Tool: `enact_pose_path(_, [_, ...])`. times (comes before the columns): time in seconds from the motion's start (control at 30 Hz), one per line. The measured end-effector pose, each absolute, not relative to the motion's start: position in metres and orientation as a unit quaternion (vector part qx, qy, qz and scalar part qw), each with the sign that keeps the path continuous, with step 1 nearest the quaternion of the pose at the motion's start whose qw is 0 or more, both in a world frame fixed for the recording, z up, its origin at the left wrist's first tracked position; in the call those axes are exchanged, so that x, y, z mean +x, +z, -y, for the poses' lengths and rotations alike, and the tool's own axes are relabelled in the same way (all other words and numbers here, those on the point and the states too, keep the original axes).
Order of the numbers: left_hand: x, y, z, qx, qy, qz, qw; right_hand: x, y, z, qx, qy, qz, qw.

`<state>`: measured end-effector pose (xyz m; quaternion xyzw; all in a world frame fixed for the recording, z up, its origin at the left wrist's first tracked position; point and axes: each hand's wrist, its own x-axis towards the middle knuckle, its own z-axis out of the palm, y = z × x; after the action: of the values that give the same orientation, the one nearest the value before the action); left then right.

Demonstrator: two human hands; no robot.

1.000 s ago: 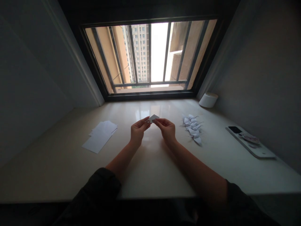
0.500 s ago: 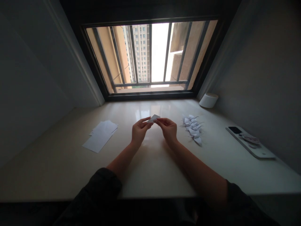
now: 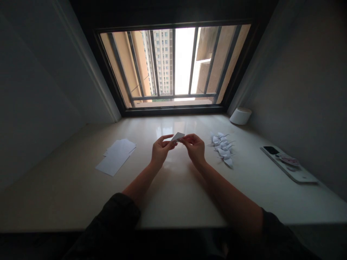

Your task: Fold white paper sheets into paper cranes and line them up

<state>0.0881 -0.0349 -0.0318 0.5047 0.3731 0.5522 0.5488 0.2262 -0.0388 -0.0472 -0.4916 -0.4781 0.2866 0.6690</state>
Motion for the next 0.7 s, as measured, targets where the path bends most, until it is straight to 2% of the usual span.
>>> enact_pose_path(0.27, [0.081,-0.039,0.023,0.514,0.491,-0.393,0.584,0.232,-0.038,0.045,-0.527,0.202,0.531,0.632])
enact_pose_path(0.43, [0.08,-0.045,0.02,0.548,0.484,-0.403,0.551,0.229,-0.043,0.041,-0.524,0.253,0.506,0.637])
enact_pose_path(0.7, [0.081,-0.044,0.025,0.567,0.412,-0.438,0.563,0.225,-0.051,0.039,-0.498,0.288,0.482,0.661])
